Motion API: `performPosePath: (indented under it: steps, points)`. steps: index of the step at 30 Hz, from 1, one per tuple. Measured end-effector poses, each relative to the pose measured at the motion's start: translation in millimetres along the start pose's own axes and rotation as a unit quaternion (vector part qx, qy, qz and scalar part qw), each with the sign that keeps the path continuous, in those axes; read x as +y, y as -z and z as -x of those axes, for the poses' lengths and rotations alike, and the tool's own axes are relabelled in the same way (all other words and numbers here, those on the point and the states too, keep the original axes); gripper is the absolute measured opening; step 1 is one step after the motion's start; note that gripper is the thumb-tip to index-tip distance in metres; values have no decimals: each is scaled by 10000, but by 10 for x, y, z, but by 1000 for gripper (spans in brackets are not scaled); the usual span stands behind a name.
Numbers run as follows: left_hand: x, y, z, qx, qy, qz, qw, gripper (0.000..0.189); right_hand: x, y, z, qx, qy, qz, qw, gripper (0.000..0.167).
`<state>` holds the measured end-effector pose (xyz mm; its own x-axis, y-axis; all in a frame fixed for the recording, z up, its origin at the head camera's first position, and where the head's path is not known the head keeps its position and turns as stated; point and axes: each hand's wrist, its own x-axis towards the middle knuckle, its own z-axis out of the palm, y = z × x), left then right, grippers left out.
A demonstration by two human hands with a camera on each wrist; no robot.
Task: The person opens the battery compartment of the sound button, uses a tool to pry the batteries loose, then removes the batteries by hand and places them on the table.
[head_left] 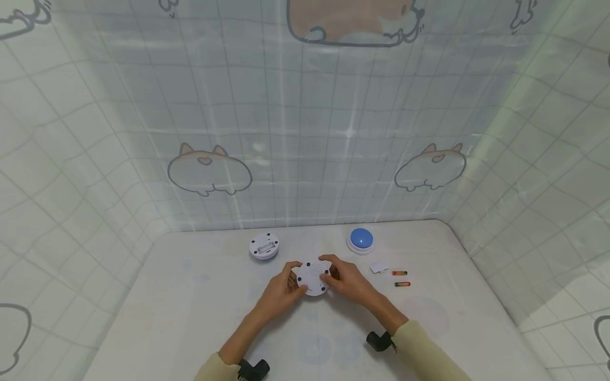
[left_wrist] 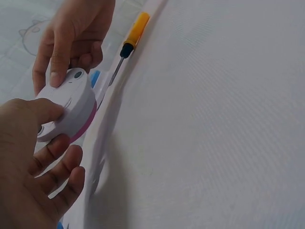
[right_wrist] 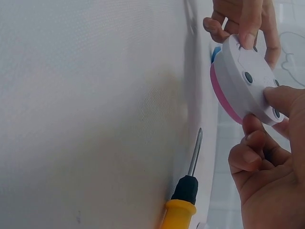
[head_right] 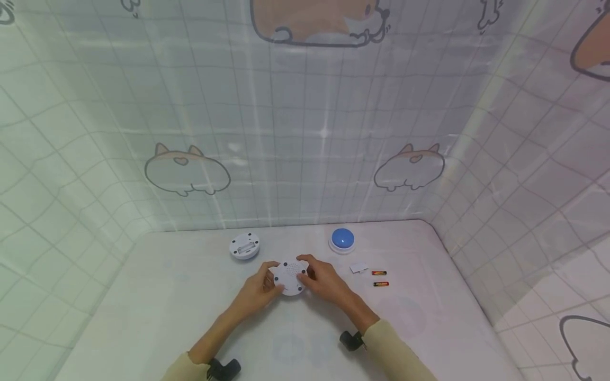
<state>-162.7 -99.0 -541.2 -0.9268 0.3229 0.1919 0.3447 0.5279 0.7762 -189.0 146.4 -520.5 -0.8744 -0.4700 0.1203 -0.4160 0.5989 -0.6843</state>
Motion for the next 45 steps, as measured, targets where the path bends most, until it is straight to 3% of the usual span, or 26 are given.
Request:
performPosePath:
  steps: [12, 22, 29, 38, 45]
  points:
    - [11, -21, 44, -464, -43, -920, 9947, 99, -7, -8, 8, 132, 114, 9, 9998, 42]
    - [20, -55, 60, -249, 163, -1356, 9903, 99, -11, -4, 35, -671, -39, 592, 9960, 76]
    - [-2, -88, 64, -165, 291, -1672, 9854, 98, 2, -41, 42, -910, -266, 520, 9941, 92]
    - [-34, -123, 70, -226, 320, -1937, 9803, 98, 29, -82, 72, -1075, -419, 604, 9915, 97]
    - [-31, -133, 66, -249, 253, -1916, 9808, 100, 44, -89, 82, -1090, -451, 758, 9901, 97]
